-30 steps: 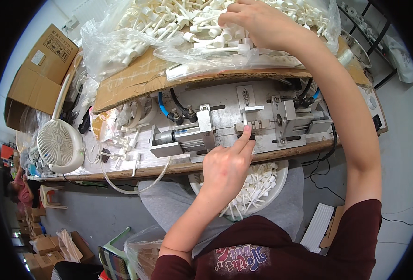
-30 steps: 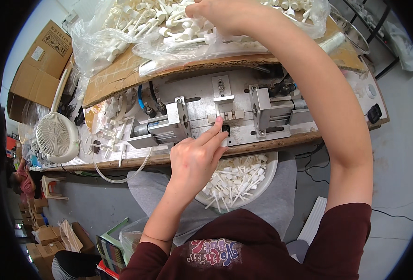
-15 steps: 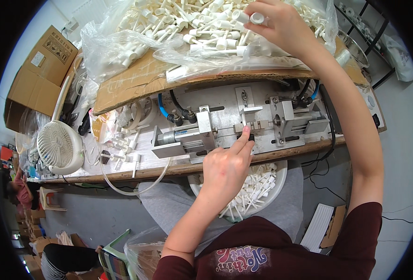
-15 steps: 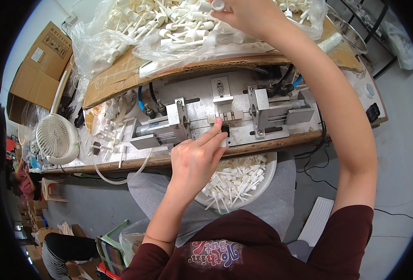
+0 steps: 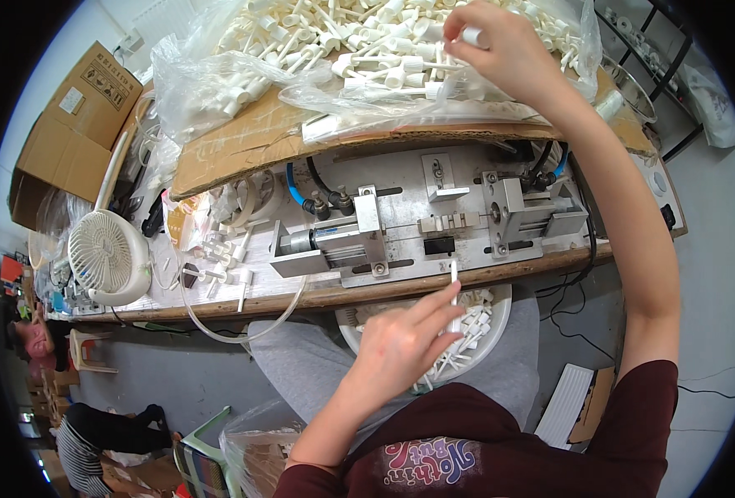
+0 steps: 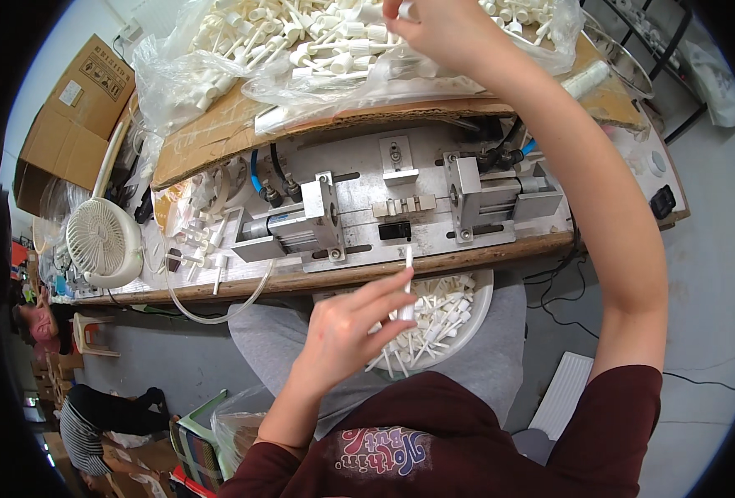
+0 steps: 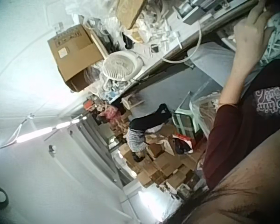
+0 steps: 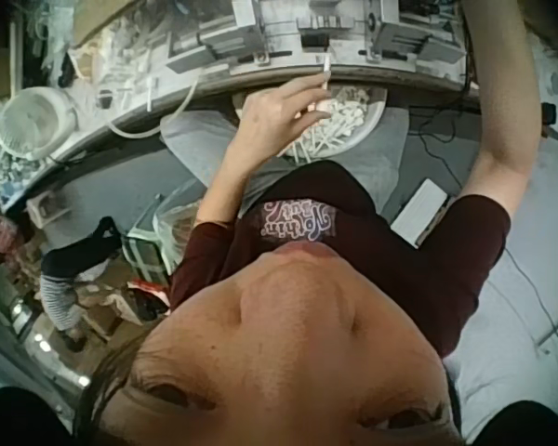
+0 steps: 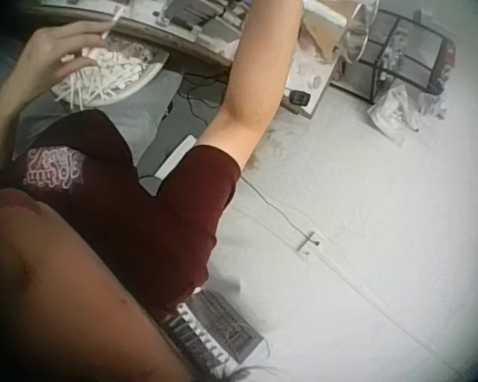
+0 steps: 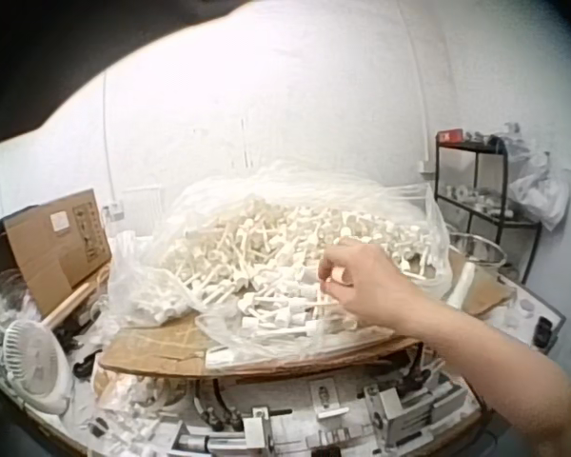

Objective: Manually assembling white plastic pump/sprayer components using a desktop pneumatic clamping jig.

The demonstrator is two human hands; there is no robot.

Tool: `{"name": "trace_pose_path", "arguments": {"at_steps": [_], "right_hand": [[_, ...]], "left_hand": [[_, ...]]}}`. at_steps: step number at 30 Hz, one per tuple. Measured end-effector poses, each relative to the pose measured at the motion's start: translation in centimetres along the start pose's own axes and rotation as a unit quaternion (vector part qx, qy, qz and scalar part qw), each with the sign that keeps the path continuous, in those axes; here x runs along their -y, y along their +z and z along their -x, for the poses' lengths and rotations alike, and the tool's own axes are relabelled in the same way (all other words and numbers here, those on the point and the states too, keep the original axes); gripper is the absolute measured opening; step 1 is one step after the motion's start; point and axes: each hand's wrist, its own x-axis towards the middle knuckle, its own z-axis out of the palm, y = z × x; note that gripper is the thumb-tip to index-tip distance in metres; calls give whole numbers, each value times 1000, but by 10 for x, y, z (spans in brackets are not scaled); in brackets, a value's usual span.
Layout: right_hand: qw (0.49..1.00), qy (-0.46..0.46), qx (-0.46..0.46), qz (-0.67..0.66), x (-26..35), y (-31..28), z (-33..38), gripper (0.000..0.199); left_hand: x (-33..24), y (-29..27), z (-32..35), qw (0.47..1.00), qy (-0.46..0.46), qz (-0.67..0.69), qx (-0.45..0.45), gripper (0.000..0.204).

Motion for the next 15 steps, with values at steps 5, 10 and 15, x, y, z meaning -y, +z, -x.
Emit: {"name": "trace_pose_path", "arguments": {"at_steps": [5, 10, 15], "right_hand": [[947, 182, -28, -264, -3, -15, -6, 18], [895, 160, -88, -408, -11, -20, 2, 18], [961, 88, -125, -229, 40, -22, 64, 20]], "left_hand": [[0, 12, 18, 997, -12, 29, 72, 27], [-11, 0, 6, 990, -45, 85, 103, 46], [-10, -17, -11, 959, -53, 276, -34, 61]]}}
